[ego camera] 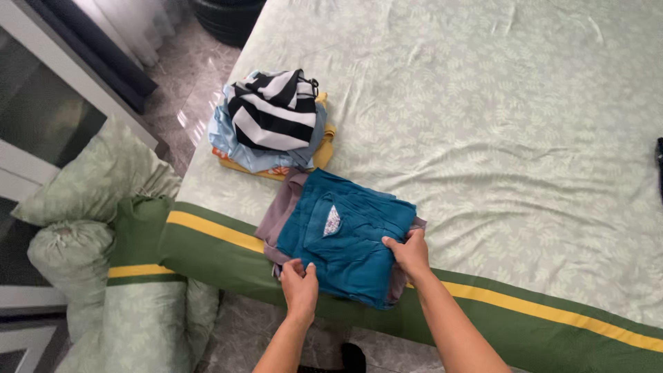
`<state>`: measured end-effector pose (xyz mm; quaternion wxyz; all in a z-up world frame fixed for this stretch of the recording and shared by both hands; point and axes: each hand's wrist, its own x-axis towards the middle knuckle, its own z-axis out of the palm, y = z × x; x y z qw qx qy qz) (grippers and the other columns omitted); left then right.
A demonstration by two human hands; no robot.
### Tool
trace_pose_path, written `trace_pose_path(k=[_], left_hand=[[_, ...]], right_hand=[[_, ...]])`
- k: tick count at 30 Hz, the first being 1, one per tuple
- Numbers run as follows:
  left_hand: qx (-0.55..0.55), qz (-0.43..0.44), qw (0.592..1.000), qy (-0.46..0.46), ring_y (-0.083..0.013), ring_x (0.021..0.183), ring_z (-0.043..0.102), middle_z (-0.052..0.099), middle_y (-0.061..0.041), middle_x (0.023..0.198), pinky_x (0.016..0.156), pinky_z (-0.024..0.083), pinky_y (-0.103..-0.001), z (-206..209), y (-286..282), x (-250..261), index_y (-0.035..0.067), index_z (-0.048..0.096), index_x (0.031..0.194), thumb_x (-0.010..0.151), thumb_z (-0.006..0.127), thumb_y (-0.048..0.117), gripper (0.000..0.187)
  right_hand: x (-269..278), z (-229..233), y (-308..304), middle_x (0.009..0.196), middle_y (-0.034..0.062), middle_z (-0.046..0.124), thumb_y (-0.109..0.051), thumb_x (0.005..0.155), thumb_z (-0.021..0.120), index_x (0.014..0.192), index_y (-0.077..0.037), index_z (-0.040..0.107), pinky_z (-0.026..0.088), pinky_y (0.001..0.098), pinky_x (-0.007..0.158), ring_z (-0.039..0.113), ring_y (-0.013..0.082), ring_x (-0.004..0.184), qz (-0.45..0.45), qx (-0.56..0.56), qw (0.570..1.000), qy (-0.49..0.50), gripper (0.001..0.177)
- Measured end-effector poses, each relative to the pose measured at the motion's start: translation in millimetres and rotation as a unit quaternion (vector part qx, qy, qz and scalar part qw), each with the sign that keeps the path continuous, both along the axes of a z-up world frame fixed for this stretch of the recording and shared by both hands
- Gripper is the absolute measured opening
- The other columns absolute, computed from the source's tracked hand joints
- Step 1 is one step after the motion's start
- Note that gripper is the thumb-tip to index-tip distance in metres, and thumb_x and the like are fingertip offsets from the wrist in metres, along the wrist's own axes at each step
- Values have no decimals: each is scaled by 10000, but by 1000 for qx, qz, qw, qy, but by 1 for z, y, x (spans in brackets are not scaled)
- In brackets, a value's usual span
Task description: The person folds a blue blanket with cartoon graphics and places it on a side table. They then pick up and reposition pillows and a bolster on the bed, and fold several shirts before placing them into a wardrobe.
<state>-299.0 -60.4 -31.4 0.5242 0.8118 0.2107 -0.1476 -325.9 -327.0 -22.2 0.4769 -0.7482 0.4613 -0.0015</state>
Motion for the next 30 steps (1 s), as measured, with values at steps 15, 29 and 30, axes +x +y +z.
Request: trace_pose_path(k=[15, 29, 30], left_hand=[[-310, 169, 889, 291, -372, 1358, 519, 471, -189, 1452, 1015, 532, -559, -17, -45, -62, 50, 339, 1445, 977, 582, 200, 548], [-447, 161, 836, 273, -358, 1253, 538, 510, -165, 1420, 1089, 432, -643, -2, -55, -59, 57, 359, 1437, 946, 599, 265, 585], [-431, 168, 840, 285, -350, 1272, 536, 509, -170, 1428, 1094, 439, -639, 1, -54, -60, 75, 364, 1451, 950, 595, 302, 597]], right_hand=[[-42, -5, -10, 1027, 174, 662, -378, 638, 907, 1131, 33, 549, 611, 465, 684, 712, 302, 853, -47, 185, 980, 51, 735], [-15, 24, -1, 1051, 154, 760, -173, 747, 821, 1176, -22, 644, 664, 493, 731, 765, 297, 898, -63, 430, 899, -57, 488], [-13, 24, 0, 1059, 165, 753, -150, 760, 816, 1182, -16, 638, 662, 506, 731, 761, 311, 902, -62, 426, 901, -60, 478]])
